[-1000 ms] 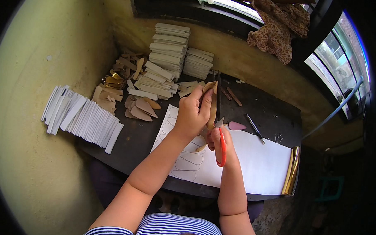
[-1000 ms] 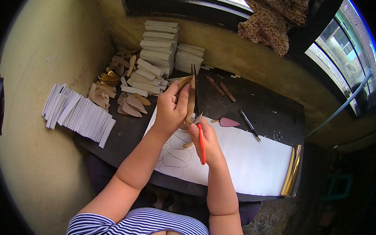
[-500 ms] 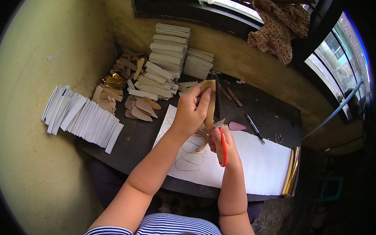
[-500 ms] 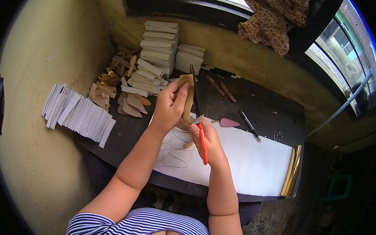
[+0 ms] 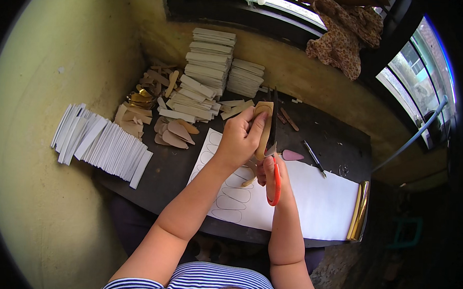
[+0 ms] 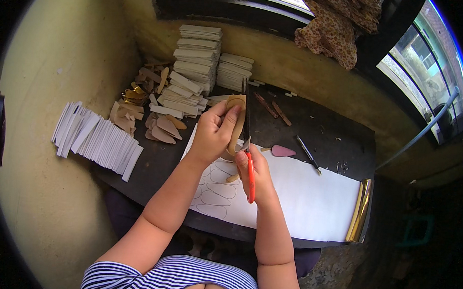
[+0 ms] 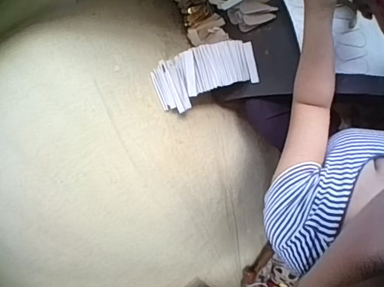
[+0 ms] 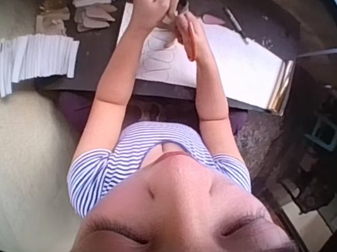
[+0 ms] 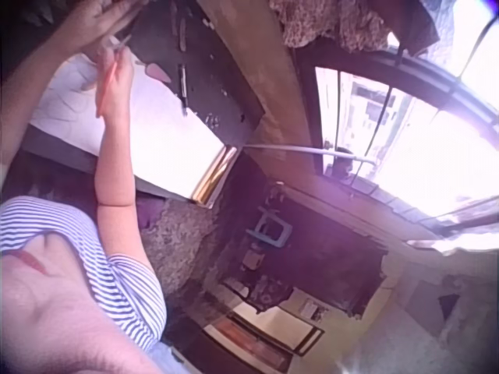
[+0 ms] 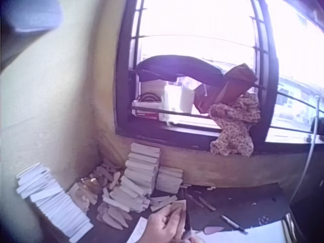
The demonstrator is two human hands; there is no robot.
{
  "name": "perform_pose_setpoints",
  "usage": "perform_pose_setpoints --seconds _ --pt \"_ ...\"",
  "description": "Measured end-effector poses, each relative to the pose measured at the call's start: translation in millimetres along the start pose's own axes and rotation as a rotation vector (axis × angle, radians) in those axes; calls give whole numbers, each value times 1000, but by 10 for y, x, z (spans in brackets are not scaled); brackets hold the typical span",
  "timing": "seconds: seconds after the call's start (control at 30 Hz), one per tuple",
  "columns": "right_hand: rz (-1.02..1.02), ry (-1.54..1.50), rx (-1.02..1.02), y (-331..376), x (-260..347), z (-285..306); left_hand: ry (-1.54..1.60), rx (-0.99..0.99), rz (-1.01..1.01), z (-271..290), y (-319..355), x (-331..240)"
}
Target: The person uses red-handled scissors to cut a stack of brown paper sheets into curved shapes. They hold the stack in their left hand and cut along a pre-drawn outline, periodically adjusting the paper's position to complete the shape.
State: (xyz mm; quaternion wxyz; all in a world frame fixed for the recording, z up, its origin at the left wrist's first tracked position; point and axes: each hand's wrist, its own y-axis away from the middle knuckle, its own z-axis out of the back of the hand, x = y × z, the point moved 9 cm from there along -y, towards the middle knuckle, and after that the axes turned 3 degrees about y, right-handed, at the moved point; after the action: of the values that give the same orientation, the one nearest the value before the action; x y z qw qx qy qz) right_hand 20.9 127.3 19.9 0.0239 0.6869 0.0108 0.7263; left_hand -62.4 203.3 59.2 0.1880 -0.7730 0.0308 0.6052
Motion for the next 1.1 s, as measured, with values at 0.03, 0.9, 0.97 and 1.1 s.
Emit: perform_pose_setpoints --seconds 0.03,0.9,0.97,1.1 --pt "-5 -10 -7 2 -8 -2 5 1 -3 -7 -2 -10" --pt "-29 -15 15 -21 -38 13 66 72 88 -16 -20 -26" --pt "-78 -34 27 -2 -53 19 66 67 83 -13 -22 -22" --pt "-86 -42 26 -6 -66 31 63 79 95 8 -28 -16"
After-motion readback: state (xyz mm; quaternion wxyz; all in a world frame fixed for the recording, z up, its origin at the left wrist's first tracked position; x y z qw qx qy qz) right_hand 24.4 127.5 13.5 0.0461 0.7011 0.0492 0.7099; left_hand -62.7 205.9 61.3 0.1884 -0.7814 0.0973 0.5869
